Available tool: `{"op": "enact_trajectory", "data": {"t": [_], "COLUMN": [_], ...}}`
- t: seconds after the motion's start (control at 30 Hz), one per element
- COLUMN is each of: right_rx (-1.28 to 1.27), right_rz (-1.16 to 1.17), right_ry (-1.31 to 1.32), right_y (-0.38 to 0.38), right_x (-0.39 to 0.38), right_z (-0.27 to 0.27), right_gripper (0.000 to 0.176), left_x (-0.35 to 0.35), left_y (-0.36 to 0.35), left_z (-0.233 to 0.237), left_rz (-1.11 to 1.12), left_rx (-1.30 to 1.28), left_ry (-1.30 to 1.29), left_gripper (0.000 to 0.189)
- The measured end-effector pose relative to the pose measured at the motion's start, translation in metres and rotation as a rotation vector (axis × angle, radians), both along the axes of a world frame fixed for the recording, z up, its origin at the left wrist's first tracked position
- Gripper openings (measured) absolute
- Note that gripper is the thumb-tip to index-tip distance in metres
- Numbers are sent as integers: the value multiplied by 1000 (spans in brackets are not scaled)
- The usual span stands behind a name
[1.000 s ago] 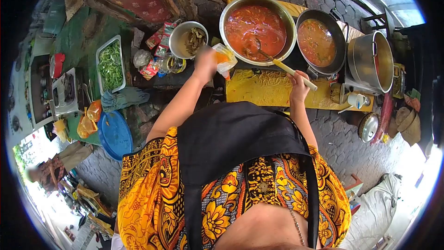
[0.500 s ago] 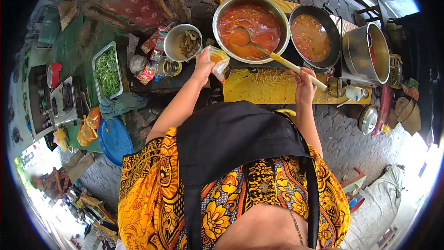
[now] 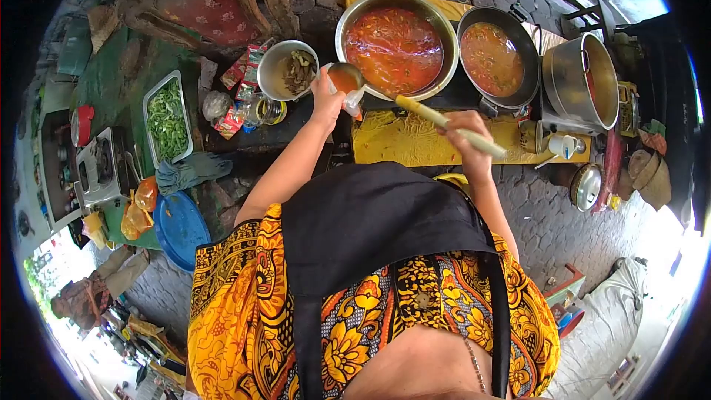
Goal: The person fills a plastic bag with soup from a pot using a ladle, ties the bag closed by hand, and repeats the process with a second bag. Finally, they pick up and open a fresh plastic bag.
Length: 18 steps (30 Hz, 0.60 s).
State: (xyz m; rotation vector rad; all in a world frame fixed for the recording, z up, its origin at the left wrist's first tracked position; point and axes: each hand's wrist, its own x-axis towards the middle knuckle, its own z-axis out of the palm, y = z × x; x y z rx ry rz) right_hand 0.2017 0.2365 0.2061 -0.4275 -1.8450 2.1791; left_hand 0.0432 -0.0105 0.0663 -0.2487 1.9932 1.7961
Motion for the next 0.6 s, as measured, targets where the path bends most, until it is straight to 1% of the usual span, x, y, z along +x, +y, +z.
{"op": "enact_trajectory", "data": {"t": [0.07,0.1,0.13,0.2,0.27,0.33,0.37,0.43,0.47,0.53,0.6], "right_rx": [703,759,758,702,662,568,566,768,765,836,818], "right_rz": [348,354,354,260,118,-26,-25,-108,-107,-140,-150], "right_ry": [207,154,156,227,272,181,180,172,174,114,113], "right_y": [-3,-10,-9,-2,12,19,23,30,34,37,35], "right_x": [-3,-2,-2,-1,-5,-8,-11,-18,-20,-23,-25], "right_z": [18,26,28,30,19,6,-3,-25,-38,-65,-83], "right_gripper": [15,15,15,16,15,14,14,14,14,14,13], "left_x": [-2,-3,-4,-4,-1,0,1,2,2,2,3], "left_y": [0,-2,-3,-6,-9,-12,-14,-15,-15,-17,-18], "left_z": [-2,-4,-5,-8,-9,-5,-2,3,5,7,11], "left_rz": [32,32,27,25,63,64,64,54,44,40,38], "left_rx": [8,7,0,-9,21,47,74,36,-1,0,0], "left_ry": [48,49,49,50,67,51,36,28,23,18,12], "left_gripper": [82,82,81,81,79,79,79,78,78,79,80]}}
